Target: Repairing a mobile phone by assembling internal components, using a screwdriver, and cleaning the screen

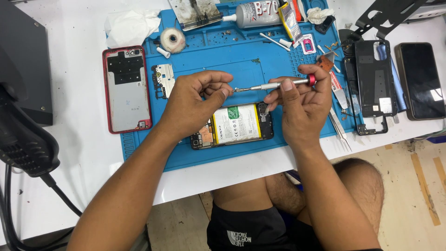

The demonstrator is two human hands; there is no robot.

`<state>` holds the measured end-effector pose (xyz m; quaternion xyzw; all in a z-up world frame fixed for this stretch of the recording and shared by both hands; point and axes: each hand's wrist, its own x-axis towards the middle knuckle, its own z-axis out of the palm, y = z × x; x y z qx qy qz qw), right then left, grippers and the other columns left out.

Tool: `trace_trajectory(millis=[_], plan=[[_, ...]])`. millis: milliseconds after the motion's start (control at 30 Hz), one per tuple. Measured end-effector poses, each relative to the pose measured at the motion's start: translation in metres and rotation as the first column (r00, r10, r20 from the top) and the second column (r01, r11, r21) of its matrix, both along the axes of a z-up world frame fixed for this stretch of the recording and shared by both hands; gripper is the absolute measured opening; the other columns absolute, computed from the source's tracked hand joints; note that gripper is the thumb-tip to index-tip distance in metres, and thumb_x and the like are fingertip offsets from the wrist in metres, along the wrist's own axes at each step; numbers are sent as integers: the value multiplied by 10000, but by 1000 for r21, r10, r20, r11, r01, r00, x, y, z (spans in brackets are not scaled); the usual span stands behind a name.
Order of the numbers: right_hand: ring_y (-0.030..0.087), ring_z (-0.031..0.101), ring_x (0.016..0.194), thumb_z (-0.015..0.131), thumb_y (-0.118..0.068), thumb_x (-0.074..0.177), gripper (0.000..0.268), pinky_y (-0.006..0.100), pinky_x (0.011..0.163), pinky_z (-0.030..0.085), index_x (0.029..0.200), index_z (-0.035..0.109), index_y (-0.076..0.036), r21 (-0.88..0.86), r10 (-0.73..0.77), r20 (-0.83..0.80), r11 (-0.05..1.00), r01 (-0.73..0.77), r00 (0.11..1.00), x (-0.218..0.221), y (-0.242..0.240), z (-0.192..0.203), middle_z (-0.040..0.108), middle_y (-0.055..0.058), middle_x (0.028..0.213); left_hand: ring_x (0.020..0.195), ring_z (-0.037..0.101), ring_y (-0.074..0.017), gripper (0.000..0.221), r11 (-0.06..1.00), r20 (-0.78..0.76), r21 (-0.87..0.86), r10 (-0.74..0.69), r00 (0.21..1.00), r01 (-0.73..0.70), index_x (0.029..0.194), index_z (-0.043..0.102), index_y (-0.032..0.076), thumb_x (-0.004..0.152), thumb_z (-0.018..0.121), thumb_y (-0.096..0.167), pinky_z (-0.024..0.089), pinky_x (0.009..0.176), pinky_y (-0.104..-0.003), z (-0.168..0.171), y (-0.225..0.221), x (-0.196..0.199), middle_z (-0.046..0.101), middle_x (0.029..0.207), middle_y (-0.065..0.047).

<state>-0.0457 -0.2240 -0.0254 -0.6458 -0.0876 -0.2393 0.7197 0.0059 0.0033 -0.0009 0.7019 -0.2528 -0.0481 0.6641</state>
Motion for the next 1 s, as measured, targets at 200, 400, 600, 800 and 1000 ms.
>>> trace_trajectory(millis=[200,400,600,800,1000], plan=[[234,728,715,550,-90,1080,322,272,582,643,1302,332,-7,4,-10,-5,1000,10,1000,0,3,1,697,271,994,746,642,-112,275,1000,12,26,-3,1000,3,1180,704,-52,918,626,-19,533,672,-264,-1,-1,0,766,914,-164],[241,731,695,559,-62,1070,307,283,555,634,1289,355,4,-24,-21,47,999,22,999,0,4,0,706,280,983,746,642,-106,282,998,-5,53,22,1000,-22,1173,714,-55,905,630,-29,530,687,-258,0,-2,-2,769,895,-138],[230,738,702,557,-49,1064,311,268,559,634,1297,359,12,-39,-39,91,998,42,995,1,7,-4,713,262,982,735,650,-114,277,995,7,87,41,999,-41,1167,712,-61,902,640,-25,535,691,-264,0,-4,-3,767,885,-137],[282,746,769,556,-23,1067,371,303,595,643,1359,332,22,-82,-19,119,996,29,993,0,4,-3,701,287,1017,724,660,-107,273,993,65,84,77,995,-82,1145,732,-19,878,686,13,535,701,-257,-10,-5,-2,779,896,-112],[320,740,884,588,-19,1062,508,327,688,653,1450,261,-9,-135,1,100,991,12,995,-2,3,-3,684,307,1084,708,649,-120,294,997,98,32,66,993,-69,1172,721,-21,886,652,-24,543,688,-291,-5,-6,-10,780,920,-150]])
